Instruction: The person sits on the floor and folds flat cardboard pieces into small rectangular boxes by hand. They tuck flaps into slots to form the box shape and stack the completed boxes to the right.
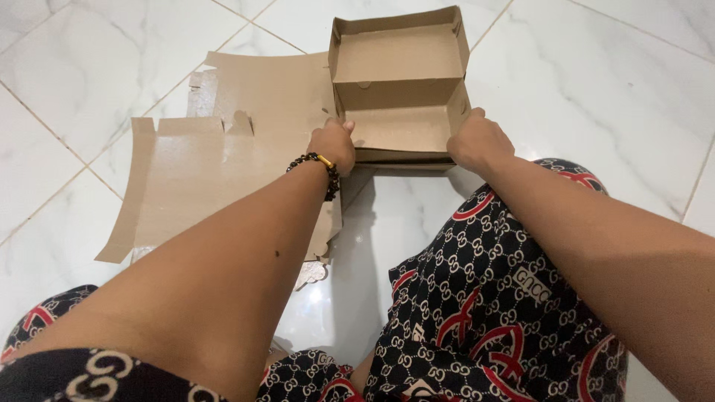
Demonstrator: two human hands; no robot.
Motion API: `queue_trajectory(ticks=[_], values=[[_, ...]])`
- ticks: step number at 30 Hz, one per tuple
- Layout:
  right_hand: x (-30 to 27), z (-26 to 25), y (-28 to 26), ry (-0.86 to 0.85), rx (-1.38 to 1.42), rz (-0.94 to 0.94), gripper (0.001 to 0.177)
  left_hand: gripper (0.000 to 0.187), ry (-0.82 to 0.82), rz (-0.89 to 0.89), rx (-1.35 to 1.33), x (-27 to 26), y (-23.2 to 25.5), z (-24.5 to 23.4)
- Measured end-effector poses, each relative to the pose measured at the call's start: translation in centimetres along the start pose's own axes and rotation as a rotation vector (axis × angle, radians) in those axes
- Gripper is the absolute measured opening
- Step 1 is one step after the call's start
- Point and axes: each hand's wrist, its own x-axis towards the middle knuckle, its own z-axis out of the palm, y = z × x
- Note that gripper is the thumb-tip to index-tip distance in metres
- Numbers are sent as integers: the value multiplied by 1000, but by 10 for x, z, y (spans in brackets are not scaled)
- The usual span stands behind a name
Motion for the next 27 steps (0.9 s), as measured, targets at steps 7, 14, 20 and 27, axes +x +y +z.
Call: queue_trajectory(ticks=[7, 14, 20, 27], values=[[-13, 5, -5, 390, -94, -148, 97, 73, 145, 91, -116, -17, -3, -8], [-54, 5, -37, 306, -317, -960, 78, 56, 89, 382, -62, -9, -12, -2], [-44, 23, -38, 502, -267, -938, 23, 64, -22, 565, -48, -41, -15, -1], [-47, 29, -41, 530, -321, -987, 7, 66, -8, 527, 21, -58, -8, -9]])
